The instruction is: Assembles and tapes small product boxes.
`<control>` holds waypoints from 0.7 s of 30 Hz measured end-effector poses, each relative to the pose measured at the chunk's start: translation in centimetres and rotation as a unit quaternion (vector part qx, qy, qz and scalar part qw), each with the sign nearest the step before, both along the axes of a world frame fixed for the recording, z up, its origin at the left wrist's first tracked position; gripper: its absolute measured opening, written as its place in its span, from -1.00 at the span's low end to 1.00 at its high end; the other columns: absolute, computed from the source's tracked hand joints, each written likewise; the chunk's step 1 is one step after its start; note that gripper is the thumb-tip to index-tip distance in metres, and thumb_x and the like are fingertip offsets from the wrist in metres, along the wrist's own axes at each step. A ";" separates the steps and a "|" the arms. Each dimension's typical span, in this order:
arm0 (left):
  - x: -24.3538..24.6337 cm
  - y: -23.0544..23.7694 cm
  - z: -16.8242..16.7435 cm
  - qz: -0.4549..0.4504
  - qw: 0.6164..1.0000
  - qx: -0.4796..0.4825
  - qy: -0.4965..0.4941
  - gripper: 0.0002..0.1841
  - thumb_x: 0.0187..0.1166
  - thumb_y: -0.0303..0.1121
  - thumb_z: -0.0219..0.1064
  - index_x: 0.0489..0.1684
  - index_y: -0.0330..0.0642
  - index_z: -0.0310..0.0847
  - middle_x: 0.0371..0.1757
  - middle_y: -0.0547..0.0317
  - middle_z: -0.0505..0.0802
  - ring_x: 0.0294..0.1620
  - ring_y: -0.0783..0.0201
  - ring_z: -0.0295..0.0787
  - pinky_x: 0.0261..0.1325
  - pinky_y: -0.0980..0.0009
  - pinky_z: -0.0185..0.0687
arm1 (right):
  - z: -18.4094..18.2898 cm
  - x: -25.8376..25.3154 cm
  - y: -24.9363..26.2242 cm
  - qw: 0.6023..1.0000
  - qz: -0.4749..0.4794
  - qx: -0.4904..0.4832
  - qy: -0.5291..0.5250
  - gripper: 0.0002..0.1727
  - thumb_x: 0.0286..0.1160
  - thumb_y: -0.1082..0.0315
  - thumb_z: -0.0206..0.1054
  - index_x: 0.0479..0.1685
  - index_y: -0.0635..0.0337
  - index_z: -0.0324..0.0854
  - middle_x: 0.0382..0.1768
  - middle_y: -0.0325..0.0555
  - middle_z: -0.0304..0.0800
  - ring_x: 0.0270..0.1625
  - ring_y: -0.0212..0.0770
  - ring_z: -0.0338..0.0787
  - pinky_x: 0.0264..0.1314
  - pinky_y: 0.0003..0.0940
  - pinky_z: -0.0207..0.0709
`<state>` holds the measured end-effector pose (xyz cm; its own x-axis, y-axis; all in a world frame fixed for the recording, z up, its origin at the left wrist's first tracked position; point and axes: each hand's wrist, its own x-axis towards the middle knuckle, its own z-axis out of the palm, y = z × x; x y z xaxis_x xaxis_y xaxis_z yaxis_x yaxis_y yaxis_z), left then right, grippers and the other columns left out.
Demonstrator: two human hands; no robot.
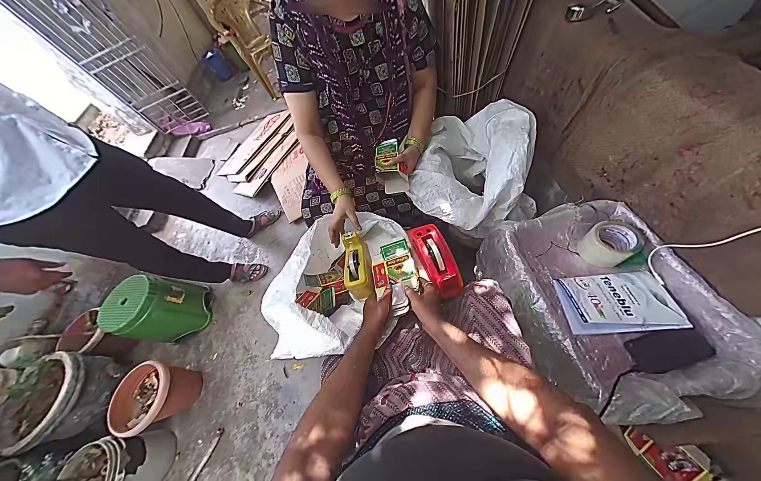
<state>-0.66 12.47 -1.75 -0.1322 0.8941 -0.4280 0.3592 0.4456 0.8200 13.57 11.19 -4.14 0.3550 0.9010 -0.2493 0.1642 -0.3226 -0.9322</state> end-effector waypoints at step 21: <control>-0.9 0.9 0.6 0.047 0.998 -0.032 -0.022 -0.37 0.60 0.10 0.38 0.22 -0.42 0.66 0.14 -0.27 0.83 0.20 -0.05 0.80 0.32 -0.04 0.67 | 1.6 0.3 -2.7 0.999 -0.007 -0.038 0.014 -0.36 0.44 0.26 0.43 0.54 0.30 0.47 0.39 0.22 0.65 0.37 0.03 0.69 0.45 -0.07 0.56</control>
